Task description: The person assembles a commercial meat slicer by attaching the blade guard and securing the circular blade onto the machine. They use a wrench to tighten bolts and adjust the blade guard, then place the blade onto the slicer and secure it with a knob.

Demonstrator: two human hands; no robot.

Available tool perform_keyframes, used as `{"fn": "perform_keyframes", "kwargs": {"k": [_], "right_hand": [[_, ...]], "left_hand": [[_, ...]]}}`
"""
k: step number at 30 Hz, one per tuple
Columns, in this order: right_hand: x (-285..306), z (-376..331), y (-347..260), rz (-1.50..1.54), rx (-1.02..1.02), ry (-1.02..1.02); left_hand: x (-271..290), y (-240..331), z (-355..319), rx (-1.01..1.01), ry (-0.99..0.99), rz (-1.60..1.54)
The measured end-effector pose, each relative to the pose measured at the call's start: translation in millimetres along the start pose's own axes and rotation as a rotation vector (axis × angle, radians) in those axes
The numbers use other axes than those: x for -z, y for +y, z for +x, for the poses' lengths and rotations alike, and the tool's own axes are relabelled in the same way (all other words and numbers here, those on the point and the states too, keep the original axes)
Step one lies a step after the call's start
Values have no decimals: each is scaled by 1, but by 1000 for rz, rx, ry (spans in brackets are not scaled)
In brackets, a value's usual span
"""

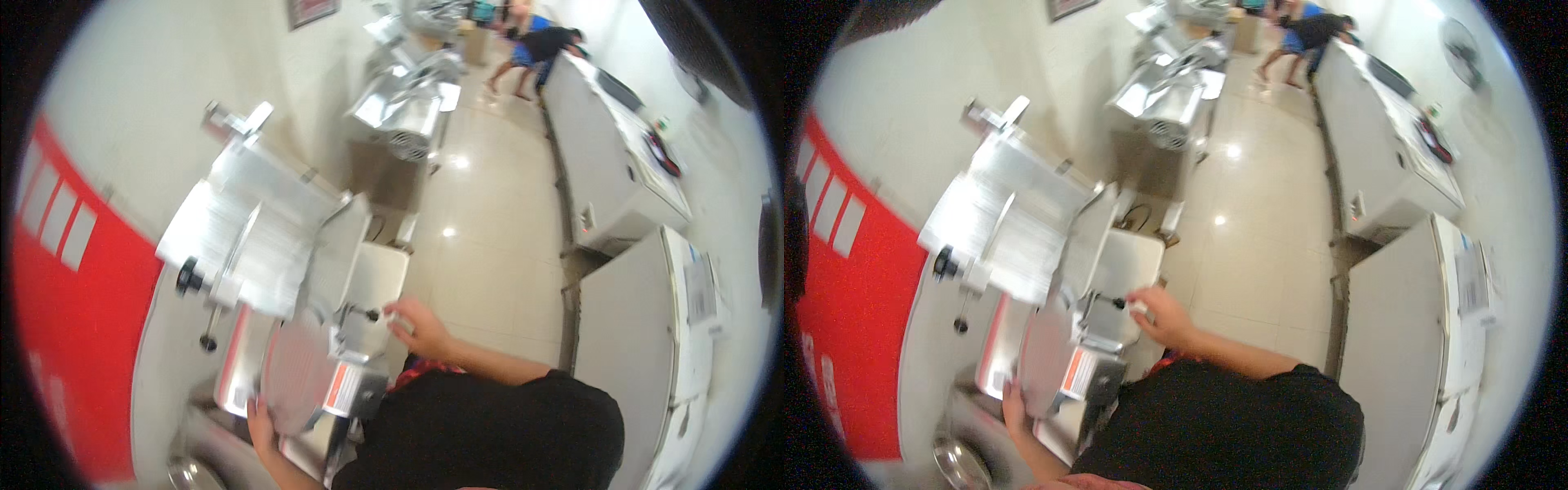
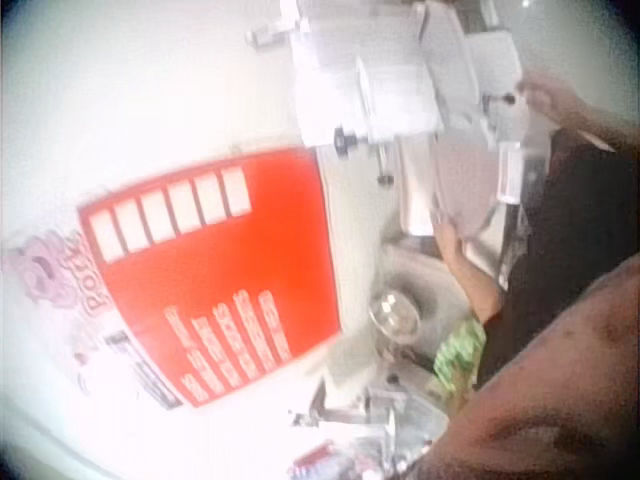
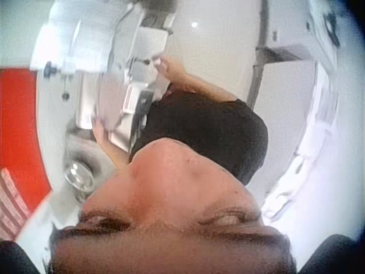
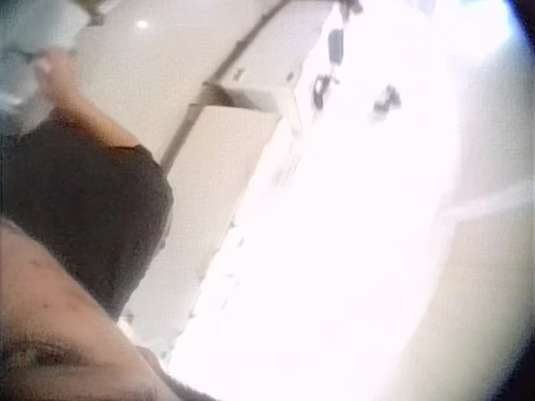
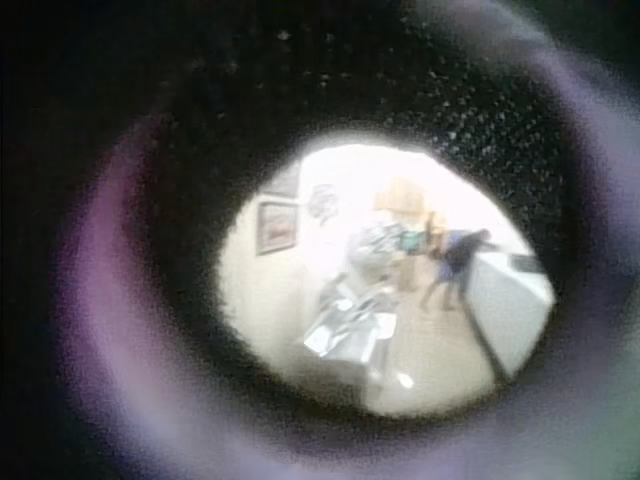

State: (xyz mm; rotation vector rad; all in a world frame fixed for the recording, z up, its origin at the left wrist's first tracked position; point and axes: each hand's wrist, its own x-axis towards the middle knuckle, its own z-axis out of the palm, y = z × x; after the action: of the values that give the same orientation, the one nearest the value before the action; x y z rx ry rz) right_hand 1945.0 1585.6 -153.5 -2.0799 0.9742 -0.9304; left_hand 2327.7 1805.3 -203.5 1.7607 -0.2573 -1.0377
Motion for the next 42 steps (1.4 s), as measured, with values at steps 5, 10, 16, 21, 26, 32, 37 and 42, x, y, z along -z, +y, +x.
{"fn": "perform_keyframes", "kwargs": {"k": [5,10,16,21,26,32,37,42], "right_hand": [[24,-17,-27,274,-93,-94],[15,53,-113,280,509,-106],[-85,69,-185,-662,716,-1143],[-114,65,-219,-885,535,-1312],[-135,58,-214,-896,453,-1246],[-135,90,-228,-431,407,-1046],[-105,119,-237,-407,750,-923],[-94,116,-206,-283,776,-777]], "left_hand": [[12,-42,61,88,-205,-323],[24,-48,69,135,-212,-370],[0,-35,64,129,-209,-403],[5,-39,55,159,-189,-483],[-5,-29,54,224,-211,-426],[30,-27,92,-184,-94,-447],[74,53,116,-303,-413,-793],[32,143,49,-466,46,-448]]}}
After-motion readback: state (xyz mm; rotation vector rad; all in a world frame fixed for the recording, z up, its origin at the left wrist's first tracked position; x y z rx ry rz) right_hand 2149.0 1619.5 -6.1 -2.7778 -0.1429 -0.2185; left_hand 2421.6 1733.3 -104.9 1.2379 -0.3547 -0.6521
